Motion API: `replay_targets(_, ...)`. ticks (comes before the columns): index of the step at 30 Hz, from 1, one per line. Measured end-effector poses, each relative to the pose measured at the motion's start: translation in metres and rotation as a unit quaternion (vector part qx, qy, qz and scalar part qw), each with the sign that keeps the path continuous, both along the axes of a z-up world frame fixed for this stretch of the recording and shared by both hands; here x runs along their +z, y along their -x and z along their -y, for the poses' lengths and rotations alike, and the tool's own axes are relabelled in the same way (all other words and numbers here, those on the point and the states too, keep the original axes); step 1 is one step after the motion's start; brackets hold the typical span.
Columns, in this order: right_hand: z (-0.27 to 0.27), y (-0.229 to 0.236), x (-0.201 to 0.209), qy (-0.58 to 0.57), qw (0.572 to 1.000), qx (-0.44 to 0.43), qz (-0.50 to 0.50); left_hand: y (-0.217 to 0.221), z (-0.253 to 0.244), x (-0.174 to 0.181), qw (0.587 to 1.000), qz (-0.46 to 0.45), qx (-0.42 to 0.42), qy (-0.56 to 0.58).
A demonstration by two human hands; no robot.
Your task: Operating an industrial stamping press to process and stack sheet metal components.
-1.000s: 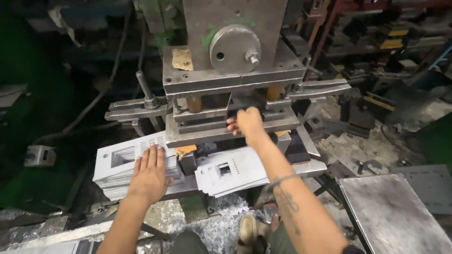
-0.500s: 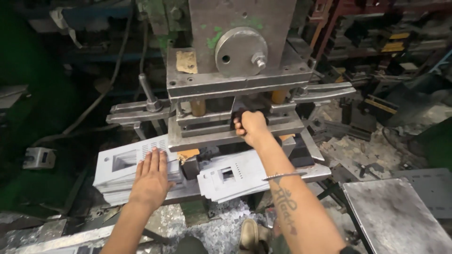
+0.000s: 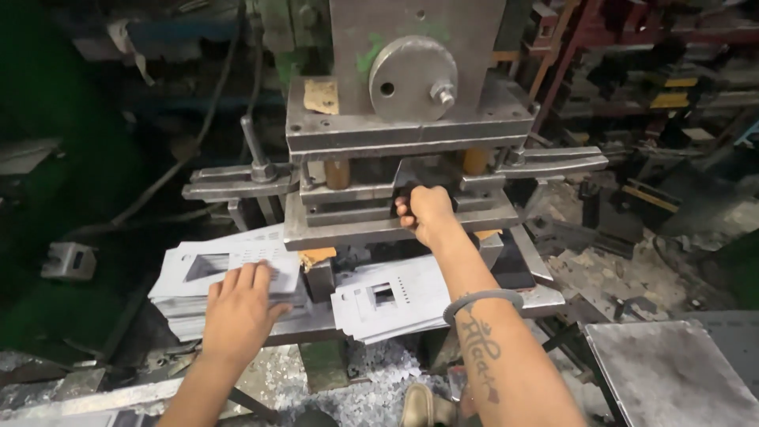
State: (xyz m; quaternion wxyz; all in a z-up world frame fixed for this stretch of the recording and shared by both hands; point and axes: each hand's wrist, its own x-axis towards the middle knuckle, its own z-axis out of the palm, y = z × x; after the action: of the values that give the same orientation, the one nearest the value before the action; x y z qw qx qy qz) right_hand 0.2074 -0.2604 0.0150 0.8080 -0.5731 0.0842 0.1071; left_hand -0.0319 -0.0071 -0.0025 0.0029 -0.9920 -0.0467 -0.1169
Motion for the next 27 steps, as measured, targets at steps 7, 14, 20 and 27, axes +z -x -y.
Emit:
replay_targets(7,0.000,-0.003,-0.002,-0.002,1.000,0.001,-0.009,0.011,0.008,-0.005,0.994,0.105,0.008,-0.029)
replay_targets(14,-0.001,-0.003,0.003,0.006,1.000,-0.002,-0.011,-0.002,0.005,0.019,0.998,0.007,0.000,-0.056)
replay_targets(20,-0.001,-0.003,0.001,-0.001,1.000,-0.009,-0.013,-0.013,-0.018,-0.014,0.998,0.048,-0.031,0.007)
replay_targets(27,0.002,0.001,0.014,-0.017,0.998,-0.016,-0.056,-0.012,-0.017,-0.009,0.998,0.043,-0.021,0.032)
